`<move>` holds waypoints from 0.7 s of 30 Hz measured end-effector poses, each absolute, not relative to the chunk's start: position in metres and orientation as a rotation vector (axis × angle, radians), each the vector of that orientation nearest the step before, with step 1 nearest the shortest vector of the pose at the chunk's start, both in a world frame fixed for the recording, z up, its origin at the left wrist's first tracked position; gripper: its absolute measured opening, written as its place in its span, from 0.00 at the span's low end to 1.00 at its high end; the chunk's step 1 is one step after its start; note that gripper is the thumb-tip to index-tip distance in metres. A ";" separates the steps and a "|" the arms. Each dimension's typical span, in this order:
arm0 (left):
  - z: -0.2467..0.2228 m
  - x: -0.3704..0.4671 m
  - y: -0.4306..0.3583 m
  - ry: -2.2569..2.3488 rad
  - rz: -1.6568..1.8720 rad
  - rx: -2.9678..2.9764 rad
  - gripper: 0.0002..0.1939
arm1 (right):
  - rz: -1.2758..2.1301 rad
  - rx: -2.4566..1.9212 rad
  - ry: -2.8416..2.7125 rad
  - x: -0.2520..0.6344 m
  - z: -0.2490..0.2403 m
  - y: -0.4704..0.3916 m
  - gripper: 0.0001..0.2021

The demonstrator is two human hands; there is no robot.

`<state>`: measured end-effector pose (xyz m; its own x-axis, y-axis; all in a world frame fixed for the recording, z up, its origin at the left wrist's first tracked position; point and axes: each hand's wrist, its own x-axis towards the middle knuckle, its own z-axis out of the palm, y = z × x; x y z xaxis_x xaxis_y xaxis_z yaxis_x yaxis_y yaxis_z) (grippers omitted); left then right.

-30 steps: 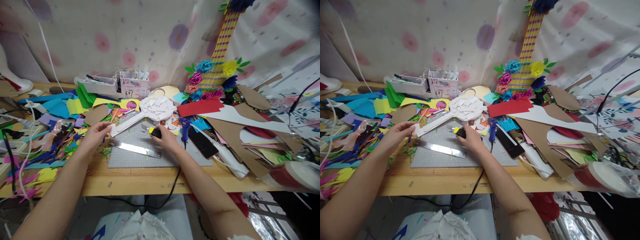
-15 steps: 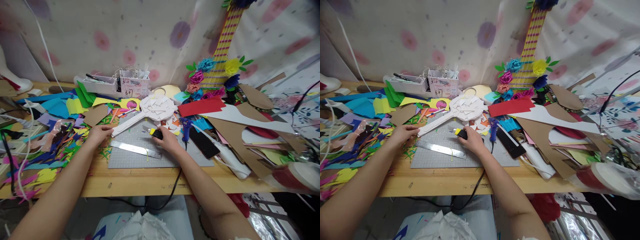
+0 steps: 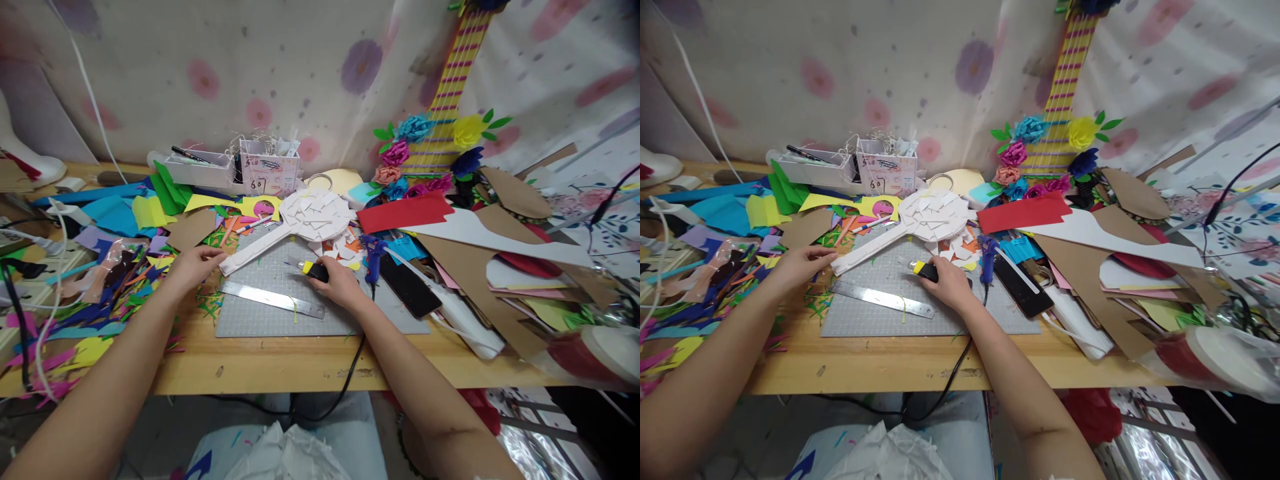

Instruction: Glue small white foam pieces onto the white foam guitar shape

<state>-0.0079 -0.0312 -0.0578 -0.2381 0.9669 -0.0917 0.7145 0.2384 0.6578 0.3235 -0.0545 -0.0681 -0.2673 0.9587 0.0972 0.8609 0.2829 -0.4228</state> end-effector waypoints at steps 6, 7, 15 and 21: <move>-0.042 -0.004 -0.025 2.150 0.476 1.605 0.24 | 0.398 -1.642 -2.225 0.326 -0.071 -0.055 0.14; -0.041 -0.003 -0.025 2.158 0.461 1.611 0.24 | 0.399 -1.646 -2.224 0.326 -0.071 -0.055 0.14; -0.044 0.010 -0.029 2.027 0.290 1.855 0.25 | 0.240 -1.763 -2.204 0.325 -0.073 -0.053 0.16; -0.039 0.028 -0.036 2.088 0.105 2.025 0.26 | 0.104 -1.786 -2.168 0.327 -0.079 -0.049 0.16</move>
<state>0.0279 -0.0357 -0.0393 -0.0180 0.9932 -0.1147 0.9768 0.0420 0.2100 0.3267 -0.0487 -0.0786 -0.1605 0.9656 0.2046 0.9415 0.2121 -0.2620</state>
